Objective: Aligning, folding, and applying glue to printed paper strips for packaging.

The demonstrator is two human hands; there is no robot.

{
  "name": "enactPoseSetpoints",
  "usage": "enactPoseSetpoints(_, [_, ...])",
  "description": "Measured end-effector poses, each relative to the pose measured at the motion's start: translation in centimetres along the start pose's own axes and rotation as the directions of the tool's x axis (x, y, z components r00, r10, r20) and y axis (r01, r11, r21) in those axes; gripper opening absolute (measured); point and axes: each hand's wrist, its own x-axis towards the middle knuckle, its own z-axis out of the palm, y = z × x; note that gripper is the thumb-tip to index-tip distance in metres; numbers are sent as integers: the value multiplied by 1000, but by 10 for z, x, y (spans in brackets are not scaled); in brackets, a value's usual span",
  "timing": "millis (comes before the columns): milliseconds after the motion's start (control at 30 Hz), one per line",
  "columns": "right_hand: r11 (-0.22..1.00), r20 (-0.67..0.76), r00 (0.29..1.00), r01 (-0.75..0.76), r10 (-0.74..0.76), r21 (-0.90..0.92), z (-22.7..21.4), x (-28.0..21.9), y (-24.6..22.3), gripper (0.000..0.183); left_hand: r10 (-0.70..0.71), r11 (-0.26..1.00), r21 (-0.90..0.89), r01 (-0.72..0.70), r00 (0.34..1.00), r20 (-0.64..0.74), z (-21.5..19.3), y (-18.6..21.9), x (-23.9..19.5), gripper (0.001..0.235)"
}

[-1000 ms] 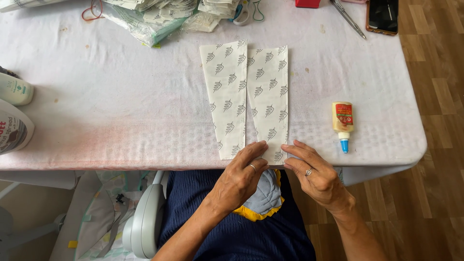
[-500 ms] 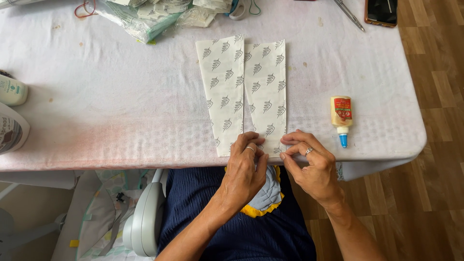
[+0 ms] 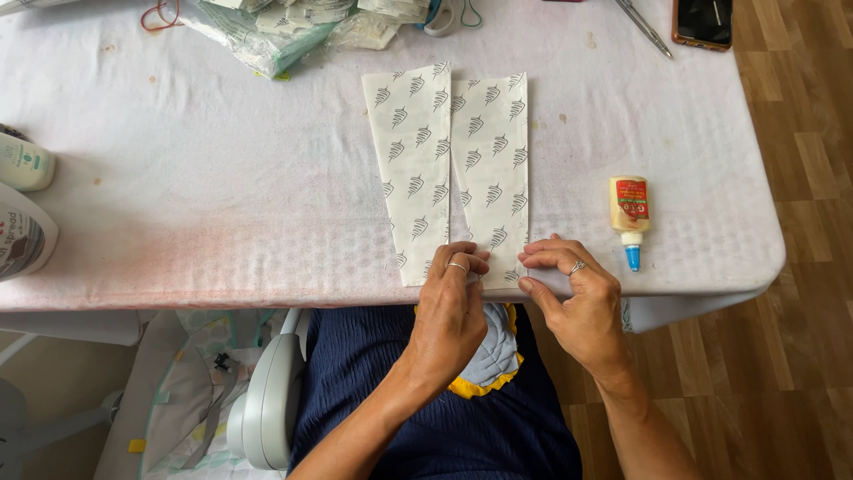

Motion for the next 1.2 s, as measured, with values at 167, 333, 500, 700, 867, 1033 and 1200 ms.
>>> enactPoseSetpoints(167, [1000,-6,1000,-9,9,-4,-1,1,-4,15,152,947,294,-128,986,-63,22,-14,1,34])
enactPoseSetpoints(333, [1000,19,999,-25,26,-18,-4,1,-1,16,46,988,145,-48,999,15,2,-8,-1,29])
enactPoseSetpoints(500, [995,-68,998,9,-16,-97,13,-5,-2,14,41,990,132,-46,998,39,-1,-1,0,25])
enactPoseSetpoints(700, [992,-71,997,33,-42,-122,13,-11,0,17,59,979,195,-68,997,48,0,4,-3,25])
enactPoseSetpoints(867, [989,-84,995,45,-58,-142,15,-12,-4,12,143,946,297,-130,989,-21,11,-4,-3,24])
enactPoseSetpoints(1033, [989,-87,994,51,-64,-136,13,-11,-3,11,248,883,418,-214,968,-28,18,-6,-2,23])
enactPoseSetpoints(1200, [991,-85,995,49,-60,-126,11,-13,-11,10,315,857,419,-301,948,37,4,2,-11,24])
